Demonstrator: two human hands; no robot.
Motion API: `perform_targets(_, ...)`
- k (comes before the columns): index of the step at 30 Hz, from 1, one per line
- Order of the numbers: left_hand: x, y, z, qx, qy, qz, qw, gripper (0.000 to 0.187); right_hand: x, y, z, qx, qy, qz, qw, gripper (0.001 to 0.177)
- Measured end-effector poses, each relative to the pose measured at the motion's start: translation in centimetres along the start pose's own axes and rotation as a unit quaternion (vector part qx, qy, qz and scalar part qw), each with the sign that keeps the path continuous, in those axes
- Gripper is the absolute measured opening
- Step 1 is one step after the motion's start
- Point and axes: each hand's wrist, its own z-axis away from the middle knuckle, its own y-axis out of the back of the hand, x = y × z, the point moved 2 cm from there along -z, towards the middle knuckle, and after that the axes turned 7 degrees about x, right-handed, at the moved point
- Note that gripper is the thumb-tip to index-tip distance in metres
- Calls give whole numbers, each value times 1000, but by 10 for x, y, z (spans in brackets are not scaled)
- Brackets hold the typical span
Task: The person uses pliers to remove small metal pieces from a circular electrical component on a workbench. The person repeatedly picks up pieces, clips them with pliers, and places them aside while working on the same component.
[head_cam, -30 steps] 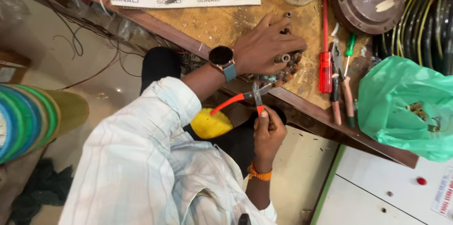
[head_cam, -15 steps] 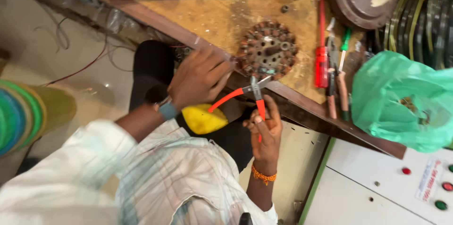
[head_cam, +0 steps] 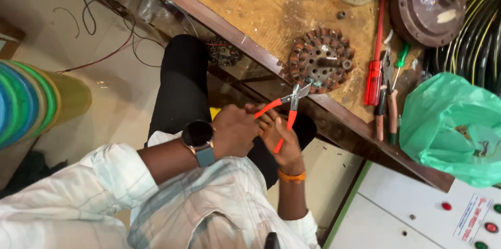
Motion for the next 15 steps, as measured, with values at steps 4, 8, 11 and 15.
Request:
perform_targets(4, 13, 29, -23, -13, 43, -22, 999, 20, 23, -2, -3, 108, 14, -132, 985, 63)
perform_targets(8, 4, 85, -87, 378, -127, 63, 915, 75, 36, -13, -13, 53, 68, -197, 977, 47)
perform_targets(11, 1, 91, -152, 388, -188, 30, 902, 93, 32, -15, -14, 41, 73, -172, 982, 43)
perform_targets(15, -3, 64, -203, 270, -189, -13, 944, 64, 47, -13, -20, 121, 90, -202, 968, 35)
